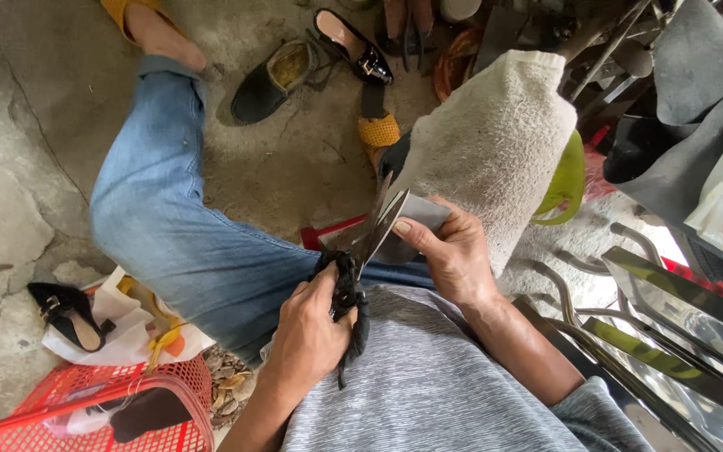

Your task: Cutting a new sole material with scissors and fitting it onto a shoe for repair

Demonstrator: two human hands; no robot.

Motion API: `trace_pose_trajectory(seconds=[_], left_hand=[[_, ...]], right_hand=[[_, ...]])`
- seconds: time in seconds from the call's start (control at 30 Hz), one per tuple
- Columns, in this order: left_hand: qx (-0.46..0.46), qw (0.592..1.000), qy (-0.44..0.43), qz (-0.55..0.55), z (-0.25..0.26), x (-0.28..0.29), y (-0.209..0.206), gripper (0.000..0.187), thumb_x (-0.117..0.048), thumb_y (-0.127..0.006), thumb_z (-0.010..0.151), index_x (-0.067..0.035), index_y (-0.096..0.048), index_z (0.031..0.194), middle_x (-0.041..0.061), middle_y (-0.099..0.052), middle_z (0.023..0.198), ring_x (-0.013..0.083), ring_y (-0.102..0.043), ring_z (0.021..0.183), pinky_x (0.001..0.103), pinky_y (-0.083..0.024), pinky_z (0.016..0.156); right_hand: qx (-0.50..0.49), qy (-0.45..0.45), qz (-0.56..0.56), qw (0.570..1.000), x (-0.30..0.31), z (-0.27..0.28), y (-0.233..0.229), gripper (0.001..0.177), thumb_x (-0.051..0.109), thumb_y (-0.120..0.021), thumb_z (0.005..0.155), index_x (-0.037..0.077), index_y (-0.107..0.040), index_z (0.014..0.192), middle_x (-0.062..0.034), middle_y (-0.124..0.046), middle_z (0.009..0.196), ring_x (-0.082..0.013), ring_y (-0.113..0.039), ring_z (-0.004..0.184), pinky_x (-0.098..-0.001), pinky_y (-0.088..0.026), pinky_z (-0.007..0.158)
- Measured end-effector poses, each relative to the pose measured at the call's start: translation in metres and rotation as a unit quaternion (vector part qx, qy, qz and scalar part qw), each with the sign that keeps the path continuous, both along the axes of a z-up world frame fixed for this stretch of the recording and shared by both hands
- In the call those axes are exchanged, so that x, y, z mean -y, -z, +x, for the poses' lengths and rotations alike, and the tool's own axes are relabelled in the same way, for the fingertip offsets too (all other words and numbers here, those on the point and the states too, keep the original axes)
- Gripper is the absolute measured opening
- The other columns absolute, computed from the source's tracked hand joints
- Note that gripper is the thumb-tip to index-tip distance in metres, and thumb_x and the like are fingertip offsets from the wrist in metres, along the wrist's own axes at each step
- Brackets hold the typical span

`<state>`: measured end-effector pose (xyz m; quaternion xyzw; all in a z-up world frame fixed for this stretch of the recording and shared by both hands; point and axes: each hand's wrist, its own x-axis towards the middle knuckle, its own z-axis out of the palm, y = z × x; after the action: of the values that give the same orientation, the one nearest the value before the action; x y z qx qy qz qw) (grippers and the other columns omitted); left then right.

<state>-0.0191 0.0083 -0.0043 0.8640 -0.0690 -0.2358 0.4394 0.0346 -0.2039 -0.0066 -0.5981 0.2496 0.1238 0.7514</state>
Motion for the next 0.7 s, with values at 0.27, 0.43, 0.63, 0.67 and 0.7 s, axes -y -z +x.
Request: trace_pose_trajectory(seconds=[0.27, 0.43, 0.63, 0.67, 0.7], left_hand=[[0.035, 0.999, 0.005, 0.019, -0.007, -0.001, 0.012, 0.060, -0.009, -0.078, 0.074, 0.001, -0.058, 0.130, 0.021, -0.073, 0.115, 0.0424, -0.069, 0.093, 0.049, -0.054, 0.080], [0.057, 0.998, -0.008, 0.007, -0.002, 0.001, 0.012, 0.056, -0.008, -0.079, 0.075, 0.000, -0.061, 0.128, 0.018, -0.076, 0.112, 0.0371, -0.073, 0.095, 0.045, -0.058, 0.078], [0.042, 0.999, 0.015, 0.006, -0.002, 0.002, 0.019, 0.071, -0.007, -0.076, 0.073, 0.005, -0.051, 0.138, 0.025, -0.068, 0.130, 0.0457, -0.066, 0.108, 0.048, -0.053, 0.092], [0.041, 0.999, 0.001, 0.020, -0.006, 0.002, 0.024, 0.069, -0.009, -0.074, 0.074, 0.001, -0.053, 0.139, 0.021, -0.069, 0.128, 0.0437, -0.066, 0.108, 0.047, -0.052, 0.092], [0.043, 0.999, -0.006, 0.031, -0.006, 0.003, 0.030, 0.068, -0.010, -0.072, 0.074, -0.002, -0.055, 0.140, 0.018, -0.071, 0.127, 0.0417, -0.065, 0.109, 0.046, -0.051, 0.092]], right_hand=[[-0.009, 0.001, 0.011, 1.000, 0.003, 0.000, -0.001, 0.009, 0.012, -0.079, 0.090, 0.007, -0.073, 0.093, 0.0041, -0.069, 0.080, -0.0039, -0.059, 0.072, -0.0199, -0.049, 0.064], [-0.002, -0.019, -0.026, 0.999, 0.005, 0.002, -0.007, 0.009, 0.015, -0.079, 0.091, 0.010, -0.072, 0.091, 0.0069, -0.067, 0.078, -0.0024, -0.056, 0.072, -0.0189, -0.046, 0.064], [0.020, -0.057, -0.051, 0.997, 0.003, -0.001, -0.013, 0.017, 0.018, -0.077, 0.091, 0.005, -0.078, 0.101, 0.0018, -0.073, 0.090, -0.0068, -0.066, 0.083, -0.0214, -0.055, 0.074], [0.009, -0.062, -0.043, 0.997, 0.002, 0.000, -0.016, 0.017, 0.018, -0.077, 0.091, 0.005, -0.077, 0.101, -0.0002, -0.076, 0.091, -0.0071, -0.067, 0.082, -0.0222, -0.056, 0.074], [0.002, -0.058, -0.039, 0.998, 0.003, 0.002, -0.020, 0.016, 0.017, -0.077, 0.091, 0.005, -0.076, 0.101, -0.0022, -0.078, 0.091, -0.0073, -0.068, 0.081, -0.0229, -0.057, 0.074]])
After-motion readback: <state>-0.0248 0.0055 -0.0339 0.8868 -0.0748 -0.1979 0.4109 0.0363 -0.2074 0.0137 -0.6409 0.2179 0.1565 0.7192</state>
